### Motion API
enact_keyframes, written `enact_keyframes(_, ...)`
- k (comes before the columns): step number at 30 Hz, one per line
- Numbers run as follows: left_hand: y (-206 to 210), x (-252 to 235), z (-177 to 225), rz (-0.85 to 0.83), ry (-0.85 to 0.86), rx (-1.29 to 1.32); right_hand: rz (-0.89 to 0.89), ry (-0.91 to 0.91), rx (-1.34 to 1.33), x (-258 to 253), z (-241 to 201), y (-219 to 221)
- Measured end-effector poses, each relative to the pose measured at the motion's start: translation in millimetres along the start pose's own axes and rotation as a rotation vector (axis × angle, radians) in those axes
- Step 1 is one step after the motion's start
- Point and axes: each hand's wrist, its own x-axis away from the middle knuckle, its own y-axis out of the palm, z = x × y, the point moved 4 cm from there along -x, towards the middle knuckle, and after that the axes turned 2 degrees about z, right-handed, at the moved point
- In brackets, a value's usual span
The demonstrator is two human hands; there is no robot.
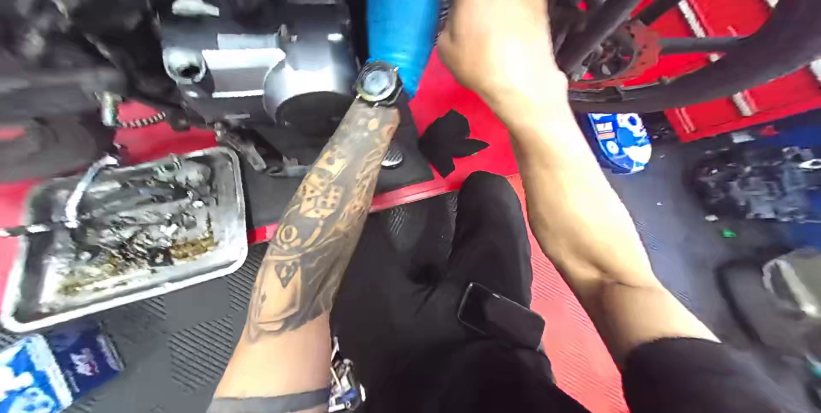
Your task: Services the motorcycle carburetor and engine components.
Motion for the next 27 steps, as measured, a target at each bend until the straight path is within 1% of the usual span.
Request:
enact_keyframes(1,-20.2,0.0,10.4,-0.123,-0.031,0.017,-0.017,-0.020,-0.062,0.0,3.7,-0.4)
enact_keyframes(2,-30.2,0.5,14.4,-0.175,-0.041,0.006,-0.032,-0.041,-0.145,0.2,9.2,-1.5)
enact_keyframes(4,-35.1,-2.2,15.9,-0.189,-0.032,0.002,-0.060,-0.067,-0.416,-5.8,28.3,-2.0)
enact_keyframes(5,-34.4,-2.8,15.4,-0.199,-0.034,-0.003,-0.130,-0.045,-0.598,-9.7,38.5,1.8)
enact_keyframes(7,-33.0,-3.9,14.9,-0.263,-0.053,-0.019,-0.346,0.060,-1.084,-15.9,49.6,18.8)
enact_keyframes(8,-33.7,-3.9,15.4,-0.298,-0.061,-0.020,-0.452,0.125,-1.285,-19.2,49.8,26.7)
enact_keyframes(10,-37.8,-4.0,17.5,-0.342,-0.069,0.015,-0.566,0.254,-1.529,-27.3,43.6,37.2)
enact_keyframes(13,-43.9,-10.7,18.8,-0.384,-0.097,0.097,-0.609,0.426,-1.767,-36.1,30.1,39.6)
enact_keyframes(16,-52.8,-19.1,22.7,-0.530,-0.093,0.004,-0.648,0.512,-2.001,-40.9,23.5,44.5)
enact_keyframes(20,-62.7,-33.3,32.1,-0.715,-0.074,-0.071,-0.699,0.491,-2.239,-46.4,19.0,51.4)
enact_keyframes(24,-63.0,-49.4,45.6,-0.877,-0.038,-0.331,-0.586,0.499,-2.342,-47.6,15.1,54.9)
enact_keyframes(26,-58.0,-58.4,38.8,-0.935,-0.017,-0.352,-0.558,0.491,-2.361,-46.1,14.1,56.1)
enact_keyframes(27,-53.2,-61.2,26.5,-0.932,0.028,-0.321,-0.557,0.486,-2.371,-44.7,12.6,57.4)
